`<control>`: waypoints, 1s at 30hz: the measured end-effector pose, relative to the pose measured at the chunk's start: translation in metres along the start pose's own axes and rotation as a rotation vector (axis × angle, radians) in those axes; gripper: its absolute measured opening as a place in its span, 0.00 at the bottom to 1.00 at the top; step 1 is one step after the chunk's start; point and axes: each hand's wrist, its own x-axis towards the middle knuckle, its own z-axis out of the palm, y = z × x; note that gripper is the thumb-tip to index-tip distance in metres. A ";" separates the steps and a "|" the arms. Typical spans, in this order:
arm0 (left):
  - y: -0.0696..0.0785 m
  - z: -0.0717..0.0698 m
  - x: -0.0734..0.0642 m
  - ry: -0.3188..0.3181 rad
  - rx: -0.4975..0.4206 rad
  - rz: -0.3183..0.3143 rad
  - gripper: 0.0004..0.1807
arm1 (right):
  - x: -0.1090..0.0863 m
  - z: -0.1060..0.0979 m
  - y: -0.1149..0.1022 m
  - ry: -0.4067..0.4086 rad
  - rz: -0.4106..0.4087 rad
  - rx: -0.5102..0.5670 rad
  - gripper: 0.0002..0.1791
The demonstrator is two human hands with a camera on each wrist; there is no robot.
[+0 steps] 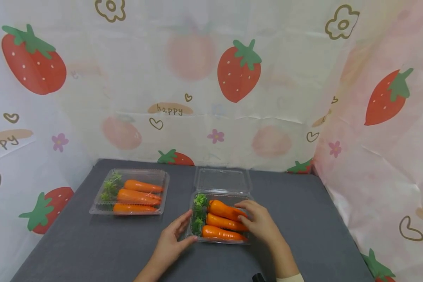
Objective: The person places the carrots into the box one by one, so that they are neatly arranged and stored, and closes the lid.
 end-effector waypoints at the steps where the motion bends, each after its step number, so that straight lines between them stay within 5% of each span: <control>1: 0.001 -0.001 0.000 -0.002 0.004 -0.001 0.42 | -0.001 -0.001 0.000 0.009 -0.002 -0.004 0.22; 10: 0.011 -0.017 0.009 0.010 0.133 -0.007 0.28 | -0.007 -0.015 0.008 0.079 -0.005 -0.069 0.21; 19: 0.024 -0.030 0.030 -0.006 0.118 -0.046 0.26 | -0.005 -0.025 0.016 0.161 -0.059 -0.112 0.19; 30: 0.024 -0.036 0.072 0.044 0.057 -0.128 0.22 | 0.009 -0.043 0.023 0.110 0.168 0.007 0.20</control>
